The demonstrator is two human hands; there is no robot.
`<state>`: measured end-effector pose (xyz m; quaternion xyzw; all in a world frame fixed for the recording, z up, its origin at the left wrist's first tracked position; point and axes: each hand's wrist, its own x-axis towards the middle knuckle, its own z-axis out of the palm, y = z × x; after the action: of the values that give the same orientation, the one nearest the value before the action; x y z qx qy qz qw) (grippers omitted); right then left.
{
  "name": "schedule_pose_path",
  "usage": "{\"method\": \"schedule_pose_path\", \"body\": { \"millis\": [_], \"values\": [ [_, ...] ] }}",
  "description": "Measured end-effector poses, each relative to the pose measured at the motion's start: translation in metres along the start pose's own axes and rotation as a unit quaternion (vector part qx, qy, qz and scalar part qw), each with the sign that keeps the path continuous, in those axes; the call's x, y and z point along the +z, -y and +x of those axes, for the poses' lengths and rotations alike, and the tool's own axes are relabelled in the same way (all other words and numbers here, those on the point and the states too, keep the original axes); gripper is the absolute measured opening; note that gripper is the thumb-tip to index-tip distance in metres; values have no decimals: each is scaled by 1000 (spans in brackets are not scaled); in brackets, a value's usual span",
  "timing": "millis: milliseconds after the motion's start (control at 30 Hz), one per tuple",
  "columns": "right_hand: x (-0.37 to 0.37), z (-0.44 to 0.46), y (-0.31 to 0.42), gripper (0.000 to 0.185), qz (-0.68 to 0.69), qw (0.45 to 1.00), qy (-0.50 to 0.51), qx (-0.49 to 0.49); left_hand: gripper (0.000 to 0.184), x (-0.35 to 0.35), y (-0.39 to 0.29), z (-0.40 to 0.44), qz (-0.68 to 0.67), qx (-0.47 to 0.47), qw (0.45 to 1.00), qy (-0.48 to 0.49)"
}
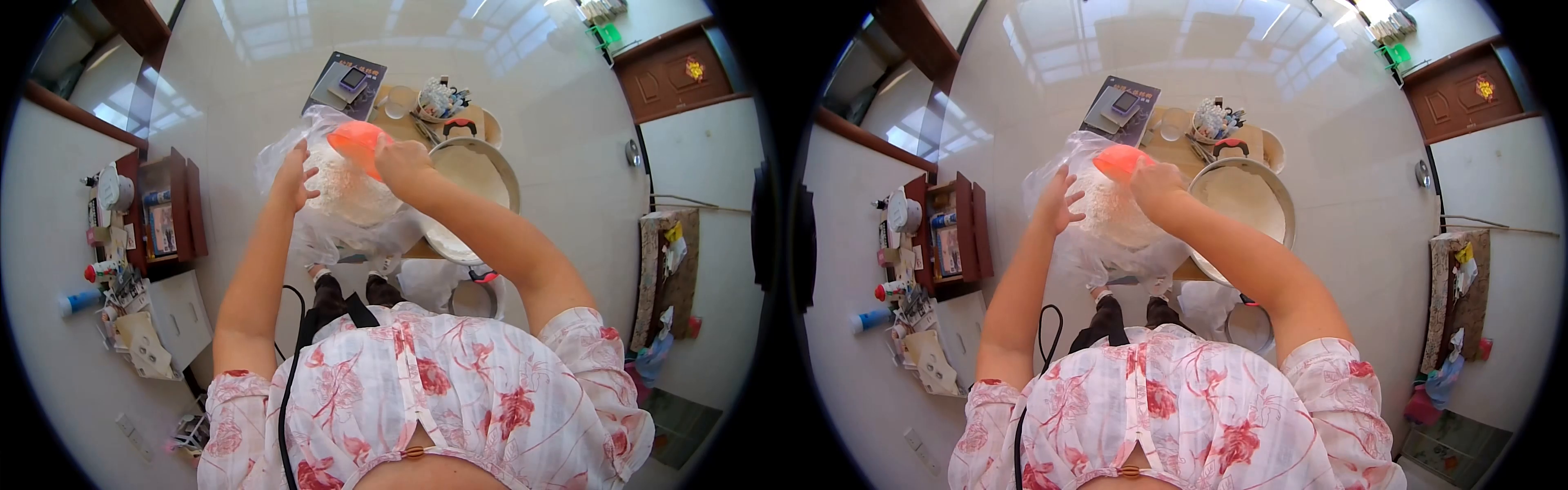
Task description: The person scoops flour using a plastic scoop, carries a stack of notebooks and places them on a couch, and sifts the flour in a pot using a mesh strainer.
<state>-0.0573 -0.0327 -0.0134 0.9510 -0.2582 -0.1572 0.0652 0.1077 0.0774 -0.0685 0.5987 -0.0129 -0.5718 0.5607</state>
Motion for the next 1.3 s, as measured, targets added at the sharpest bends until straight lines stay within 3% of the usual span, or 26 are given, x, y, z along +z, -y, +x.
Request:
{"method": "schedule_pose_path", "body": {
  "millis": [133, 233, 300, 433, 500, 600, 667, 767, 833, 967, 1000, 1067, 1167, 1300],
  "values": [
    [0, -3, 1, 45, 29, 1000, 1, -7, 74, 4, -19, 4, 4, 41, 999, 12],
    [-1, -8, -1, 44, -64, 998, 4, -10, 72, 7, -25, 5, 20, 41, 999, 19],
    [2, -14, -3, 46, -2, 999, -36, 2, 72, 8, -26, 4, 21, 35, 999, 13],
    [-1, -25, -11, 49, 12, 999, 1, 36, 68, 5, -19, 8, 26, 37, 999, 16],
    [-2, -47, -16, 47, 137, 990, -21, 33, 67, 4, -16, 10, 24, 34, 999, 26],
    [21, -78, -21, 46, 170, 985, -30, 9, 66, 8, -12, 12, 29, 32, 998, 34],
    [28, -101, -26, 47, 206, 977, -23, 50, 66, 11, -9, 12, 28, 33, 998, 42],
    [38, -134, -46, 42, 299, 942, -67, 135, 65, 20, -2, 5, 46, 7, 998, 39],
    [39, -164, -71, 37, 445, 864, -99, 213, 65, 22, 10, 6, 54, -16, 997, 44],
    [76, -214, -120, 36, 550, 759, -75, 342, 66, 36, 30, 10, 77, -46, 994, 57],
    [93, -221, -128, 36, 552, 754, -78, 347, 66, 41, 33, 10, 86, -48, 993, 65],
    [133, -231, -138, 41, 313, 832, -48, 456, 66, 51, 38, 10, 102, -49, 992, 64],
    [159, -222, -138, 50, 241, 846, 28, 475, 66, 60, 41, 13, 122, -46, 990, 58],
    [190, -186, -133, 55, 216, 855, -37, 470, 66, 66, 43, 13, 129, -46, 989, 49]
  ]
}}
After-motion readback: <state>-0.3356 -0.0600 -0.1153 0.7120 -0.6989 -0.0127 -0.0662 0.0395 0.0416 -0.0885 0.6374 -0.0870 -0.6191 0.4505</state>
